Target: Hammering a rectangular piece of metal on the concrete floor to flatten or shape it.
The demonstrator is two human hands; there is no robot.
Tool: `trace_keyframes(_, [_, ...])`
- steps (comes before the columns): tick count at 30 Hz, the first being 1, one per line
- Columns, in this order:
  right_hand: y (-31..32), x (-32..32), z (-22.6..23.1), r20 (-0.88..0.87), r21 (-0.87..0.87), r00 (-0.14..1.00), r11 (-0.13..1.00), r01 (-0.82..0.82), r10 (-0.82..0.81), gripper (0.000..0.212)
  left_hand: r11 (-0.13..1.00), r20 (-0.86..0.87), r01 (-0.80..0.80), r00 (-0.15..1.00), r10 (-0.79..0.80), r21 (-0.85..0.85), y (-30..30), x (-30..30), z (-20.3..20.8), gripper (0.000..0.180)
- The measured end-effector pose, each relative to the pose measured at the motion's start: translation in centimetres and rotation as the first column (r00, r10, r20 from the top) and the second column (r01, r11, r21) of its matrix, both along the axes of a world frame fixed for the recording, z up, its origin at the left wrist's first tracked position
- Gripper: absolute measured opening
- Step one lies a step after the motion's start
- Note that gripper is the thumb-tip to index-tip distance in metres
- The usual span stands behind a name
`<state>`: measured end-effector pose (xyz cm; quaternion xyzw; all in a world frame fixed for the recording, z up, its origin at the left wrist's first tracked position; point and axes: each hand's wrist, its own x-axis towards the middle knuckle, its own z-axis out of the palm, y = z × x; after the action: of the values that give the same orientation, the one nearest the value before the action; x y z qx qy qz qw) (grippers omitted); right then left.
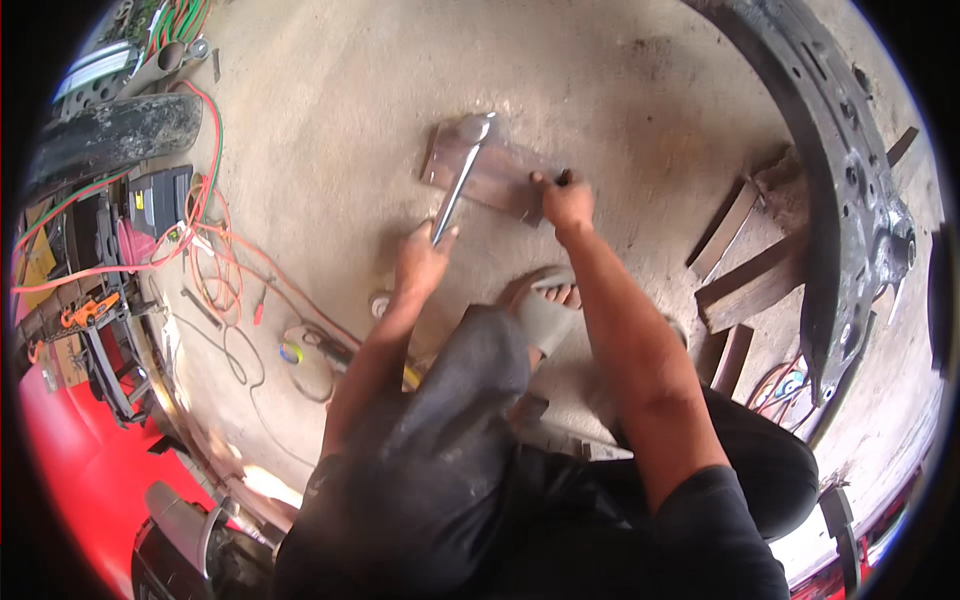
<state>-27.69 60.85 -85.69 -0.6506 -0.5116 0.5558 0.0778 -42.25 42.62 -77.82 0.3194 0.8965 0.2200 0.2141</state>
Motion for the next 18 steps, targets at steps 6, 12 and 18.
trace_keyframes(6, [0.7,2.8,-3.2,-0.057,0.100,0.996,0.992,0.074,-0.069,0.042,0.973,0.002,-0.185,0.982,0.187,0.139,5.1,0.3,11.7,0.033])
trace_keyframes(12, [-0.3,3.0,-0.4,-0.068,-0.056,0.989,0.990,0.126,-0.130,0.049,0.875,0.129,-0.276,0.961,0.244,0.398,4.2,-0.5,9.1,0.031])
trace_keyframes(18, [0.5,3.4,-2.7,-0.020,0.075,0.990,0.987,0.143,-0.142,0.050,0.994,0.084,-0.059,0.994,0.066,-0.088,0.8,-0.4,-1.0,0.033])
